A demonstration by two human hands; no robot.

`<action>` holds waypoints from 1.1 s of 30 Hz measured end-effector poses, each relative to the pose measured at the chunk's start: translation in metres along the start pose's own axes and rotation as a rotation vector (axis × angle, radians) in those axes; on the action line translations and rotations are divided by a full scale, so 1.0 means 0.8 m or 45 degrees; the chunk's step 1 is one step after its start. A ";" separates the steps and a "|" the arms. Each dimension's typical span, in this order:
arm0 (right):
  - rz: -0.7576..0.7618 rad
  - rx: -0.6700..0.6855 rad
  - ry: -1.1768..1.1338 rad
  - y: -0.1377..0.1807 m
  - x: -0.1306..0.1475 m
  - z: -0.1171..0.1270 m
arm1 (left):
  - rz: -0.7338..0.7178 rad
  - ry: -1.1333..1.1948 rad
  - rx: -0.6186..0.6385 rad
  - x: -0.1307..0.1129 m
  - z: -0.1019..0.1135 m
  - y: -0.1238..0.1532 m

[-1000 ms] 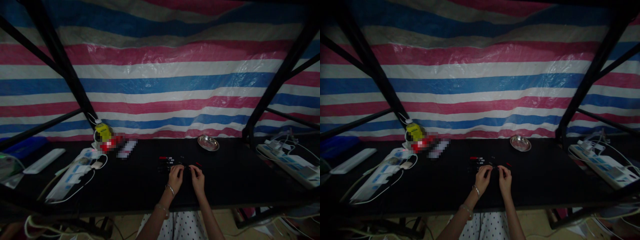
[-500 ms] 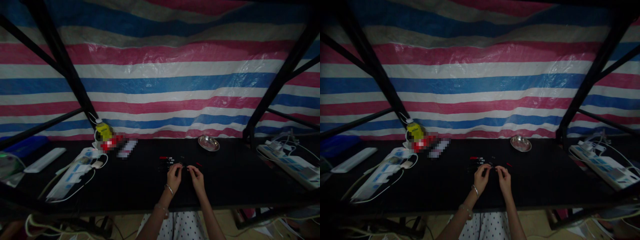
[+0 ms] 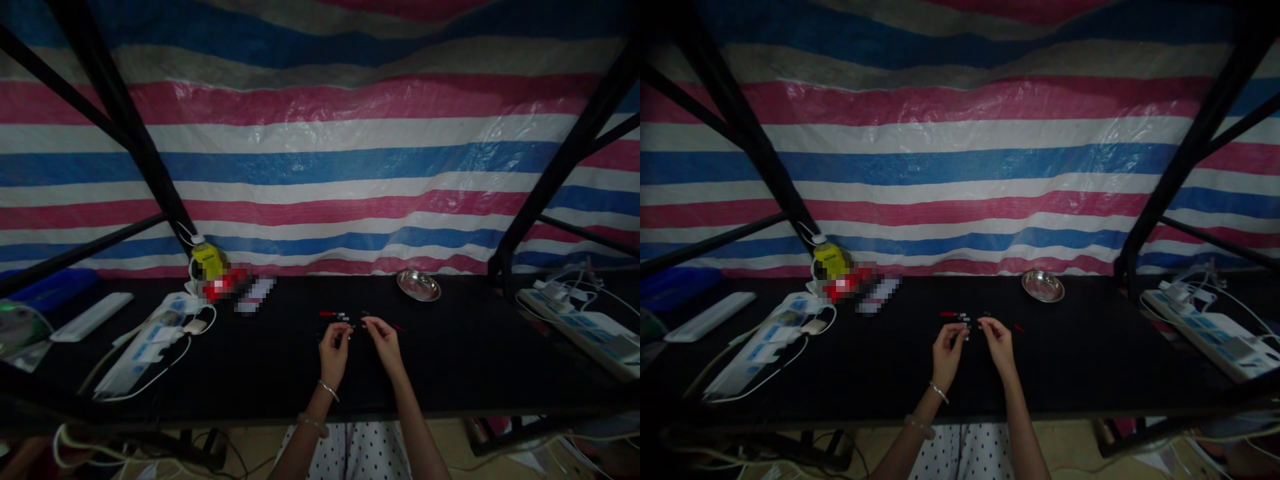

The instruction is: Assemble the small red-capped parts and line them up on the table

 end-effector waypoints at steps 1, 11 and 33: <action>0.005 0.015 -0.004 -0.002 0.003 -0.004 | 0.026 0.034 0.009 -0.001 0.002 -0.002; 0.043 0.085 -0.103 -0.006 0.025 -0.026 | 0.064 0.235 -0.006 -0.021 0.027 -0.012; -0.063 0.023 -0.103 0.010 -0.011 -0.036 | 0.104 0.106 0.090 -0.004 0.039 -0.005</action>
Point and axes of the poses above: each hand's wrist, its own y-axis away from the middle knuckle, its own z-axis out of the back of the hand, x = y × z, the point moved 9 cm from there along -y, towards the middle knuckle, and after that the axes turned 12 degrees about z, right-handed, at the moved point
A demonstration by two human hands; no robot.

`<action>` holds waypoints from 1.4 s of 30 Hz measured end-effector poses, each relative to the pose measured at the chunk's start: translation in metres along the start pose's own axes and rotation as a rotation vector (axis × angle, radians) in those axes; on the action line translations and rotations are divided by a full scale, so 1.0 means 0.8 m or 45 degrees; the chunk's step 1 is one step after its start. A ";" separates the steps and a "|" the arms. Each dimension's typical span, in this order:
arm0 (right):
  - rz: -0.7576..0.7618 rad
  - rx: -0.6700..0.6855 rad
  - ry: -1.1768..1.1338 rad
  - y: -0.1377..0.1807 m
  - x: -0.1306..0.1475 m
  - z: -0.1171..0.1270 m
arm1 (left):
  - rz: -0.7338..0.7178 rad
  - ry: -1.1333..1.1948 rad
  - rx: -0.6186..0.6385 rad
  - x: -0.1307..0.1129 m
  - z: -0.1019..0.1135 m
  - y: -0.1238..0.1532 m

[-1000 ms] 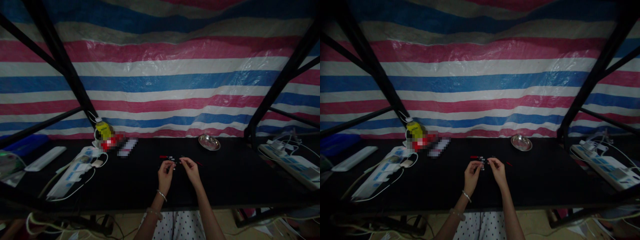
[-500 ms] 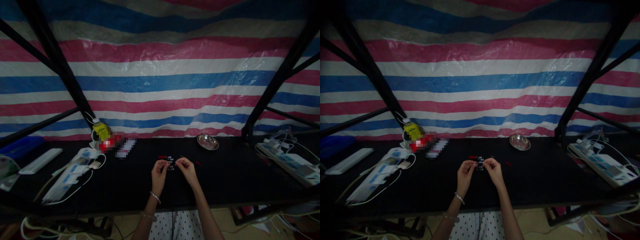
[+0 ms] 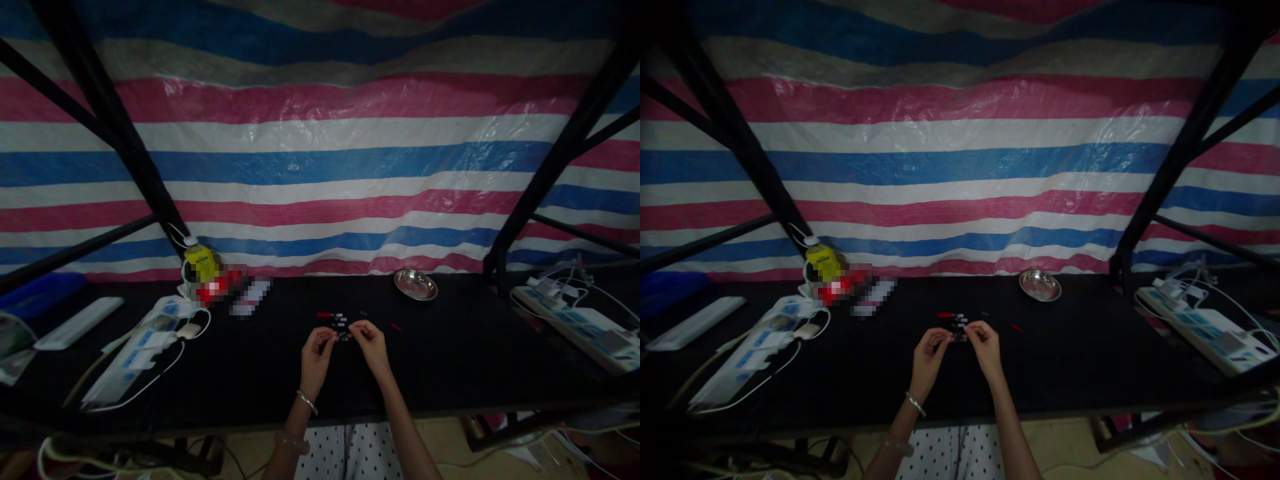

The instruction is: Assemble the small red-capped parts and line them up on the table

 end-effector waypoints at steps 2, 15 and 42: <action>0.002 -0.064 -0.006 0.003 -0.002 0.003 | 0.002 -0.001 0.014 0.002 -0.002 0.001; -0.058 -0.396 -0.066 0.023 -0.039 0.011 | -0.085 -0.326 -0.032 0.006 -0.005 0.002; 0.074 -0.448 0.685 -0.005 -0.044 0.014 | 0.140 -0.860 -0.298 0.058 0.032 -0.019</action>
Point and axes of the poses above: each hand's wrist, its own y-axis away from the middle knuckle, its own z-axis out of the back of the hand, x = y × z, the point moved 9 cm from there along -y, towards the middle knuckle, and after that the axes turned 12 degrees about z, right-handed, at the moved point
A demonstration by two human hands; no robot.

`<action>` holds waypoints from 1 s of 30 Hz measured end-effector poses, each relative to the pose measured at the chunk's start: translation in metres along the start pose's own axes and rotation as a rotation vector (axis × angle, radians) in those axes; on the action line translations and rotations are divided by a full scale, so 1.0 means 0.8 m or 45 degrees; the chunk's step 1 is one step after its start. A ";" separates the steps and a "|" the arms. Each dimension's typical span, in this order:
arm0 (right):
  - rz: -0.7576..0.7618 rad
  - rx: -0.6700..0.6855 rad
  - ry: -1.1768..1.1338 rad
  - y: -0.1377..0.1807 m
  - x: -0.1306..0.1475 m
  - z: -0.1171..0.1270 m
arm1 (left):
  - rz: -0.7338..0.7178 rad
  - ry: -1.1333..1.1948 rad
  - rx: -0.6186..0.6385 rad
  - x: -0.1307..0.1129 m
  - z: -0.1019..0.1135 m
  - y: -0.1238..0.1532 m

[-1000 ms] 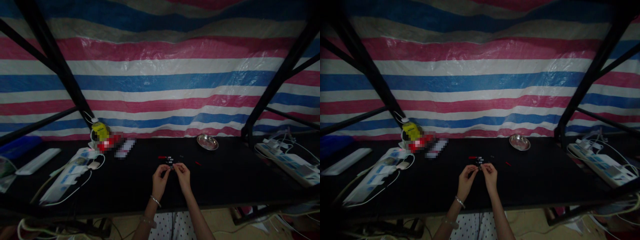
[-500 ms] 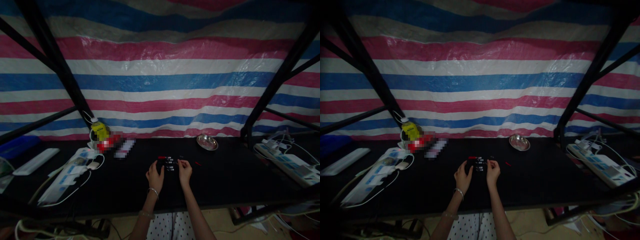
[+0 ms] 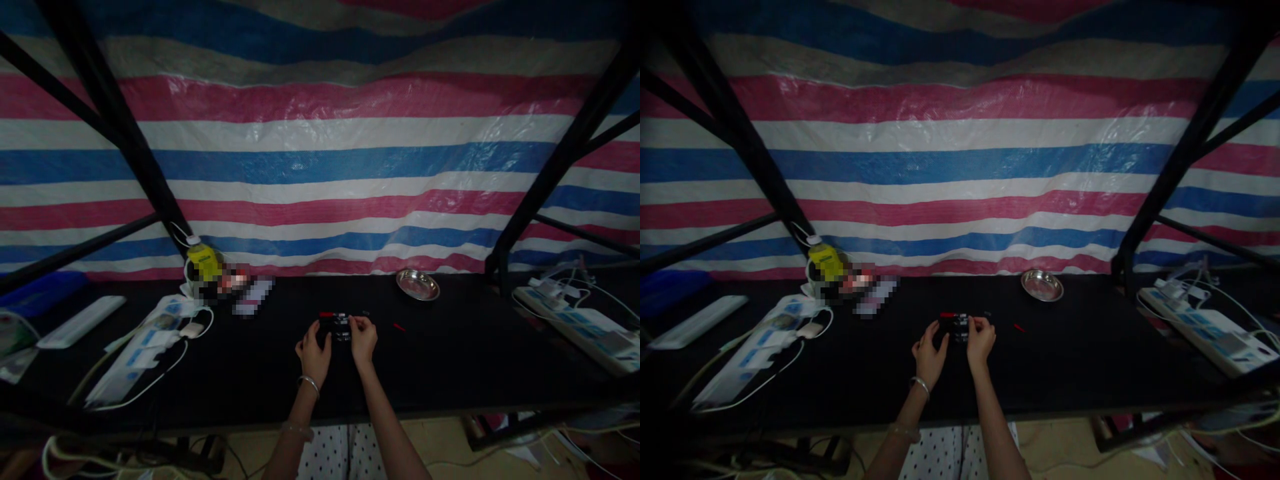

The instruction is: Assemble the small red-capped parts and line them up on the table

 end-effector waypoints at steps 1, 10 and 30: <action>0.011 -0.013 -0.013 0.001 0.005 0.000 | -0.007 0.041 -0.019 0.001 0.002 -0.001; 0.462 0.126 -0.113 0.036 0.111 -0.033 | -0.192 0.506 -0.113 0.004 0.005 0.001; 0.603 0.301 -0.068 -0.002 0.143 -0.018 | -0.126 0.598 -0.158 -0.002 0.030 -0.002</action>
Point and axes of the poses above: each hand's wrist, its own y-axis away from the middle knuckle, its own z-axis out of the back of the hand, x = y × z, the point moved 9 cm from there along -y, towards the middle knuckle, and after that the axes turned 12 degrees about z, right-handed, at the moved point
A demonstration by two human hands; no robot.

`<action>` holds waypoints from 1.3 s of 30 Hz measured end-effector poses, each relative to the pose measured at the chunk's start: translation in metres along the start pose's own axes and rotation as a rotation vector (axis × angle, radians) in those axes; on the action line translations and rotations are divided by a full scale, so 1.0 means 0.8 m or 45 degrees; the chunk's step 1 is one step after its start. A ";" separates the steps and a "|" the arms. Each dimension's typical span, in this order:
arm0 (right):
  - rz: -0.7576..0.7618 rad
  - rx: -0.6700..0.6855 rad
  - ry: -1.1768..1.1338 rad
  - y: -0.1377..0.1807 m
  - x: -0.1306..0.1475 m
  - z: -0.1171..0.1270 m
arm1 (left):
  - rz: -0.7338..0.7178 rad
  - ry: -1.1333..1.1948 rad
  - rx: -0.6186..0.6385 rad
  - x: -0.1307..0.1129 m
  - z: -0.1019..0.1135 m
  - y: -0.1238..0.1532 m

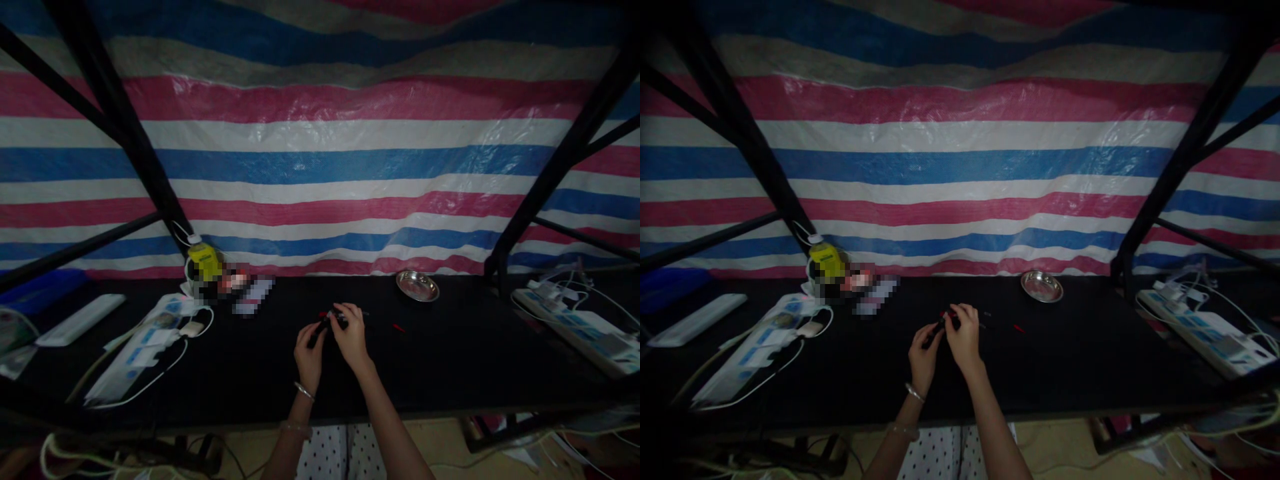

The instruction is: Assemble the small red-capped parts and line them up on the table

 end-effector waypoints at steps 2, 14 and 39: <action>-0.072 0.106 -0.079 0.001 -0.013 -0.009 | 0.013 0.021 0.032 0.000 -0.003 0.000; -0.314 0.047 -0.327 -0.007 -0.053 0.011 | 0.013 -0.088 0.224 -0.012 -0.017 -0.010; -0.152 0.295 0.046 0.029 -0.127 0.003 | -0.142 -0.899 0.266 0.018 -0.038 -0.047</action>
Point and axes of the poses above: each hand's wrist, its own y-axis away from the middle knuckle, its own z-axis out of the back of the hand, x = y × z, the point moved 9 cm from there along -y, towards the middle knuckle, and after that the axes turned 12 degrees about z, right-handed, at the moved point
